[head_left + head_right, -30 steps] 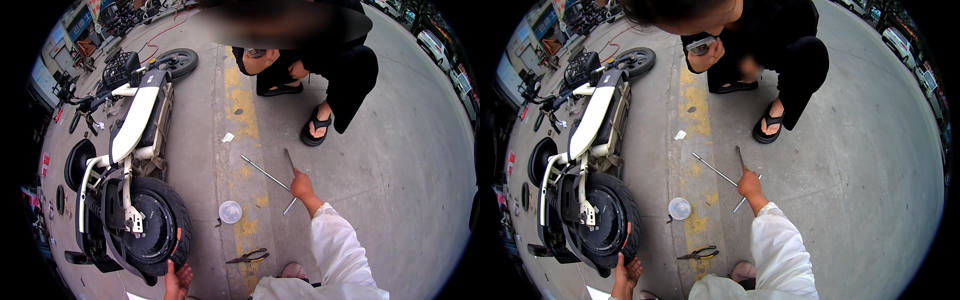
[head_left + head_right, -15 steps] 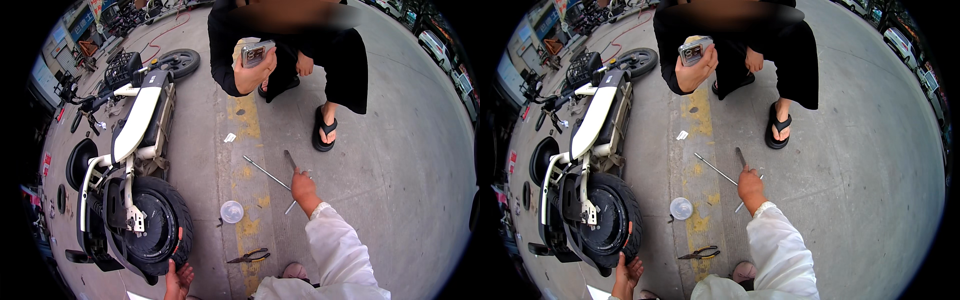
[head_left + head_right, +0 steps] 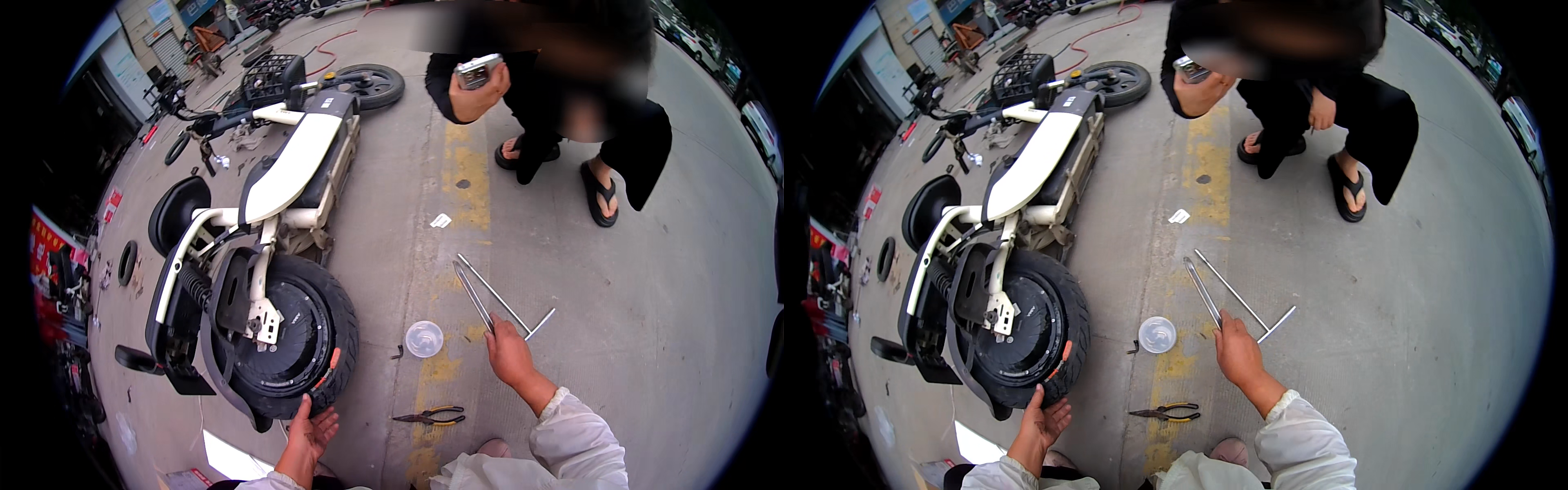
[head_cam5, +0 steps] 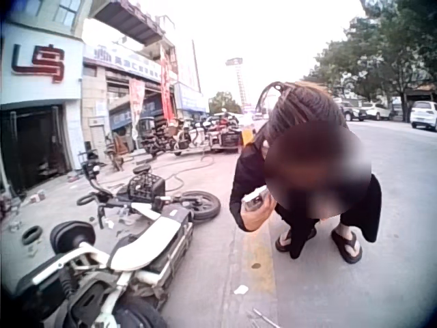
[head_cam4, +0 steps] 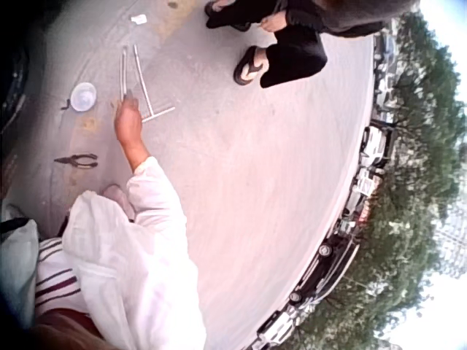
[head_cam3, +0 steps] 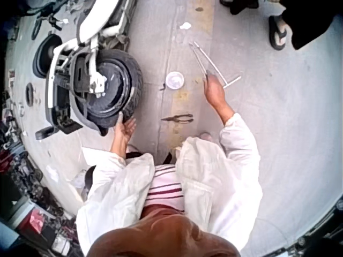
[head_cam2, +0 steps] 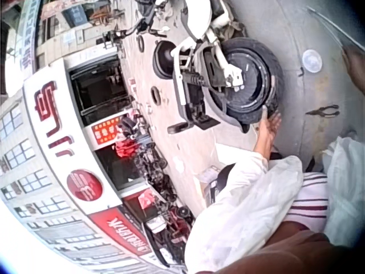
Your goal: The person removes the inner tube from a scooter tire, uses a T-handle wrench to adjust components, and inflates the tire with an air hose. The person works on the rear wheel of a white scooter outdoors in front of a repair shop.
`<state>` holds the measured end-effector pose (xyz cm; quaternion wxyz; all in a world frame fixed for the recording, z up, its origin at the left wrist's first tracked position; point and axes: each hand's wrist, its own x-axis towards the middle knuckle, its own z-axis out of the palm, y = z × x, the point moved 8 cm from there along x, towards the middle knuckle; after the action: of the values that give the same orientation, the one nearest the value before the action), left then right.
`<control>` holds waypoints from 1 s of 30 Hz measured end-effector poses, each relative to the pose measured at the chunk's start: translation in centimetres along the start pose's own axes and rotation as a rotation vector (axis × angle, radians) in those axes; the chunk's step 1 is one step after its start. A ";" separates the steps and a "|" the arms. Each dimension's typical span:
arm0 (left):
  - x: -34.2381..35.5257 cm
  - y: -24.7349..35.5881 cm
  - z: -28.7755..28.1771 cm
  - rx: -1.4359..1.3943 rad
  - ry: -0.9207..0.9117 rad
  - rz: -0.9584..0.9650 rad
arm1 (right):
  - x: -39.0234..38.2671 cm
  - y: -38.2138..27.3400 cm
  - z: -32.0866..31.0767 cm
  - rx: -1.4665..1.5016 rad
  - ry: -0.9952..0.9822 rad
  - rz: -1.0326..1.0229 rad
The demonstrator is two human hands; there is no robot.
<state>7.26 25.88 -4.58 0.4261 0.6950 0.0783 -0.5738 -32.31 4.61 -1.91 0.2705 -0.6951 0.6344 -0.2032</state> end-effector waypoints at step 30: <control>2.4 -0.6 1.4 -0.466 -0.208 0.169 | -11.8 -22.8 9.9 -0.449 -0.689 -0.487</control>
<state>6.69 24.37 -6.96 0.6268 0.5194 0.1060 -0.5711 -9.87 18.63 5.61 0.2527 -0.8917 0.3546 0.1238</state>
